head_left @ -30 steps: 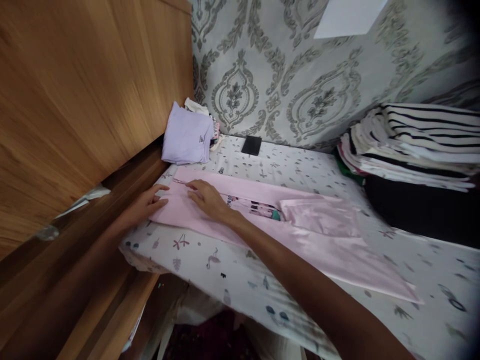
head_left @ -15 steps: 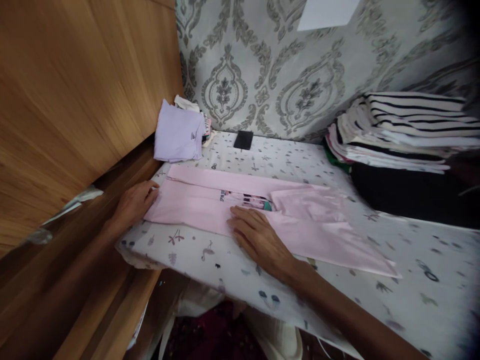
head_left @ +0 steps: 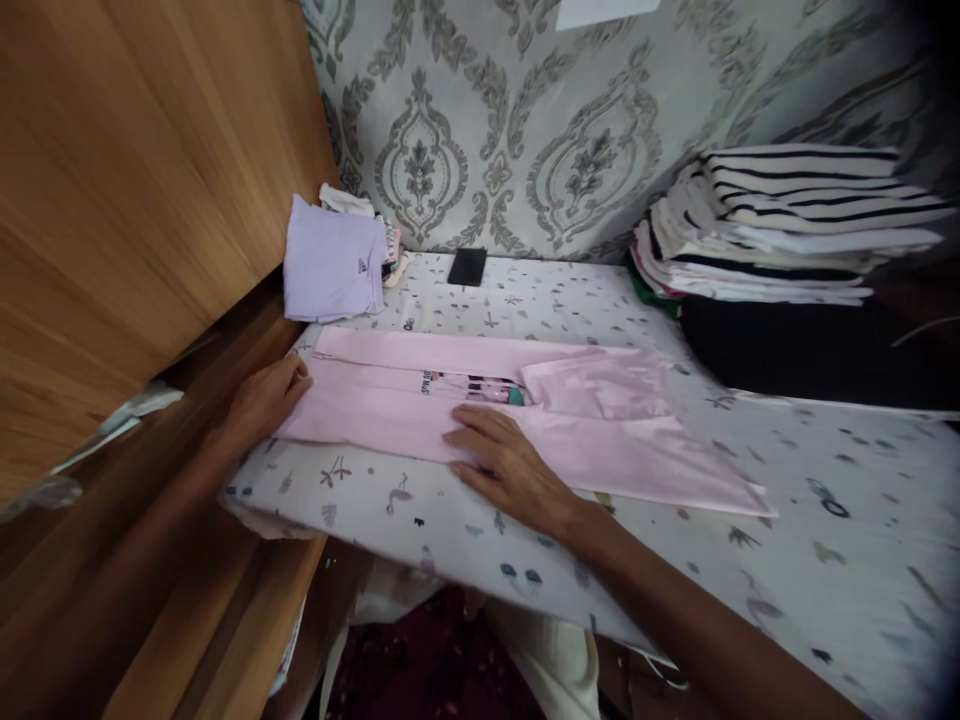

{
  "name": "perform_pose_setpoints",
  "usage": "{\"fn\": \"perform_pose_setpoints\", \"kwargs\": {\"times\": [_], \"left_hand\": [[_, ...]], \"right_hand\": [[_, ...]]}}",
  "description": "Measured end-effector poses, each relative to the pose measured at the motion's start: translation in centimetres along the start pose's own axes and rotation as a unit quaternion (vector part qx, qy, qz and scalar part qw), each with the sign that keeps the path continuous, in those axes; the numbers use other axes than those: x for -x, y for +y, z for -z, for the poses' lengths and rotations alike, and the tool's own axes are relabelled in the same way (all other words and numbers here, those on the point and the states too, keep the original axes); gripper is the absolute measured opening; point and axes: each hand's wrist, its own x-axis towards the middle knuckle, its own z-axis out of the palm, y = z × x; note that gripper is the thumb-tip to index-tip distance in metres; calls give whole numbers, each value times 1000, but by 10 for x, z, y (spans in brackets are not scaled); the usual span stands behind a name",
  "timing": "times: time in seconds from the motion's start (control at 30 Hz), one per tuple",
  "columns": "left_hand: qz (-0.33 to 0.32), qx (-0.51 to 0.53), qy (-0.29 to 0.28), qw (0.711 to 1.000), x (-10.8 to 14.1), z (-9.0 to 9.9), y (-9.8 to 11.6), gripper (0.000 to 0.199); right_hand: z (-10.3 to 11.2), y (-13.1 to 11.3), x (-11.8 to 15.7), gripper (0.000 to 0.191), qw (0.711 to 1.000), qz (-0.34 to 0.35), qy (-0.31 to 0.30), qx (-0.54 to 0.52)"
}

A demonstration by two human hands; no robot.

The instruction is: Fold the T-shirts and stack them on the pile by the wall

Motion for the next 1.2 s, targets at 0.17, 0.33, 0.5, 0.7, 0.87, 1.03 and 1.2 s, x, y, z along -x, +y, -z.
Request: {"fn": "perform_pose_setpoints", "kwargs": {"times": [0.17, 0.33, 0.5, 0.7, 0.87, 1.03, 1.2], "left_hand": [[-110, 12, -66, 992, 23, 19, 0, 29], [-178, -28, -127, 975, 43, 20, 6, 18], [-188, -139, -53, 971, 45, 18, 10, 29], [-197, -176, -33, 964, 47, 14, -4, 33], [-99, -97, -66, 988, 48, 18, -19, 33], [-59, 21, -12, 998, 28, 29, -7, 33], [39, -10, -30, 999, 4, 8, 12, 44]], "right_hand": [[-1, 1, 1, 32, 1000, 1, 8, -7], [-2, 3, 1, 31, 1000, -2, 9, -15], [-2, 4, 1, 30, 1000, -9, 10, -25], [-2, 5, 1, 30, 999, 5, 13, -29], [-2, 5, 1, 31, 1000, 8, 9, -26], [0, 3, 1, 31, 999, 8, 11, -31], [2, 1, 0, 30, 999, 2, 16, -30]]}}
